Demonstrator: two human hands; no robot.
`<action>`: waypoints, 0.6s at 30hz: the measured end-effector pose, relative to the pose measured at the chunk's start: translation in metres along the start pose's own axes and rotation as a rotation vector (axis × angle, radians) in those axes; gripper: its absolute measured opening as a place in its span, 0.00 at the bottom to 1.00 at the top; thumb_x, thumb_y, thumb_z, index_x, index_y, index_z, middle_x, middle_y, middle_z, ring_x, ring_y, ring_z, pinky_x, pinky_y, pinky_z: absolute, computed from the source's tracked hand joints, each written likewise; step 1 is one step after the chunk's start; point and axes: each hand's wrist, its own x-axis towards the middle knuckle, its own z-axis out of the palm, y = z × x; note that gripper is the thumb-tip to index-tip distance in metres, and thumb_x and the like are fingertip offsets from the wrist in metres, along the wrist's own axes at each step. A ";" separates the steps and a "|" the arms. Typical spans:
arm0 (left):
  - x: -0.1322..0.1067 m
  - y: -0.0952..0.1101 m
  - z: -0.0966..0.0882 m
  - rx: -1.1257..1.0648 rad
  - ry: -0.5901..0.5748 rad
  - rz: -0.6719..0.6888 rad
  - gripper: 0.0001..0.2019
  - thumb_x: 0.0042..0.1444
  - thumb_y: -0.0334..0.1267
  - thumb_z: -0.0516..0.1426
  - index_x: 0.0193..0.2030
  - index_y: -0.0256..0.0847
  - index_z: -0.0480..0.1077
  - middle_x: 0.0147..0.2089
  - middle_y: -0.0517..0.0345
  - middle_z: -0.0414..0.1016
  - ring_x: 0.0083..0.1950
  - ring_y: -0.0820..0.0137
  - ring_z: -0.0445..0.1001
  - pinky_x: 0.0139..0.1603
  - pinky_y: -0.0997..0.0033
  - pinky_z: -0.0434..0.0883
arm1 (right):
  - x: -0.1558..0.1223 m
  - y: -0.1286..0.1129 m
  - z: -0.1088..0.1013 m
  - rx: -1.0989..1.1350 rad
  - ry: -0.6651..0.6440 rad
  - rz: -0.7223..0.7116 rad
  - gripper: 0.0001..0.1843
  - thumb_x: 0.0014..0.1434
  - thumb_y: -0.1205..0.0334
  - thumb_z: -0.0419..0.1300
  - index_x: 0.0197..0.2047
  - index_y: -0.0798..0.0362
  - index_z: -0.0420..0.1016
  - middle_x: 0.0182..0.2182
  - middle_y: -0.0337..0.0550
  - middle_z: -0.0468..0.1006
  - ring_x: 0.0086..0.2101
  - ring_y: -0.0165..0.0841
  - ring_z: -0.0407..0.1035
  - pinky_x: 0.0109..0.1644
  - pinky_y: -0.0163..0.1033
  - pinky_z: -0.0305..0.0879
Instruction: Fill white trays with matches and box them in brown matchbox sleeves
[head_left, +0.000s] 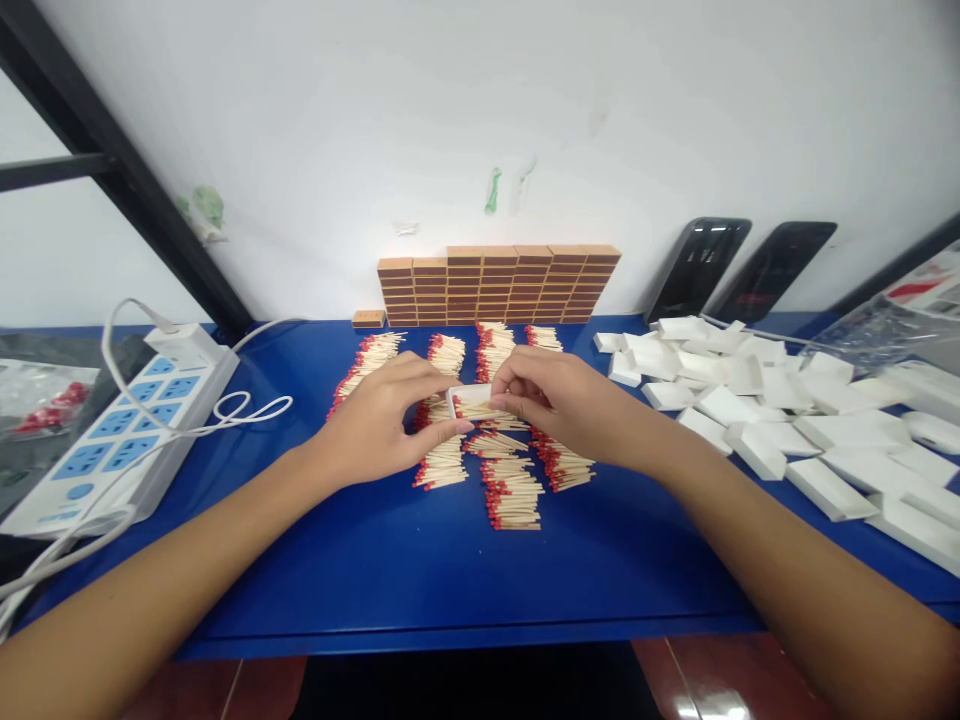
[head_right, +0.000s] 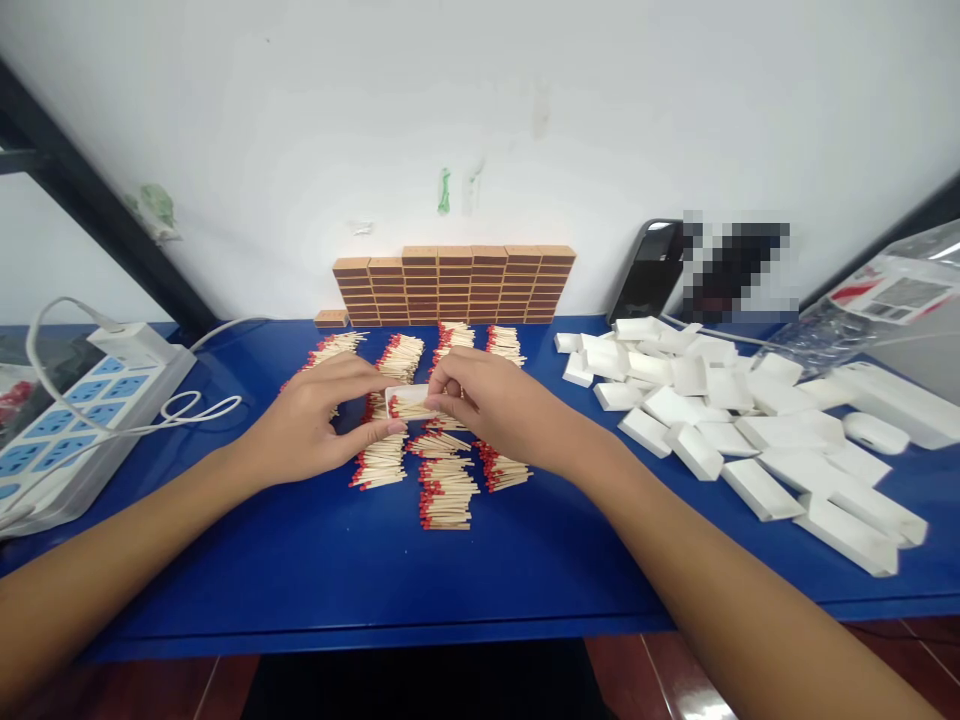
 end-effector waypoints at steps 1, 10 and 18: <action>0.000 0.000 0.000 0.000 -0.001 0.000 0.18 0.66 0.48 0.64 0.55 0.37 0.77 0.40 0.52 0.78 0.43 0.63 0.73 0.45 0.62 0.70 | 0.000 0.001 0.001 0.002 0.003 -0.002 0.09 0.72 0.58 0.59 0.39 0.51 0.73 0.33 0.39 0.74 0.33 0.32 0.65 0.35 0.38 0.58; 0.001 0.002 -0.002 -0.003 -0.001 -0.010 0.18 0.66 0.47 0.64 0.56 0.38 0.78 0.39 0.54 0.77 0.42 0.65 0.73 0.45 0.63 0.70 | -0.002 -0.002 -0.002 0.055 0.023 -0.027 0.05 0.72 0.59 0.60 0.46 0.50 0.74 0.30 0.35 0.73 0.29 0.30 0.64 0.33 0.37 0.58; 0.002 0.002 -0.002 -0.006 0.007 -0.026 0.18 0.66 0.48 0.64 0.54 0.38 0.78 0.40 0.53 0.78 0.42 0.64 0.73 0.46 0.63 0.70 | -0.002 -0.004 -0.003 0.042 0.042 -0.077 0.07 0.70 0.59 0.62 0.39 0.50 0.75 0.30 0.37 0.73 0.29 0.29 0.63 0.32 0.37 0.58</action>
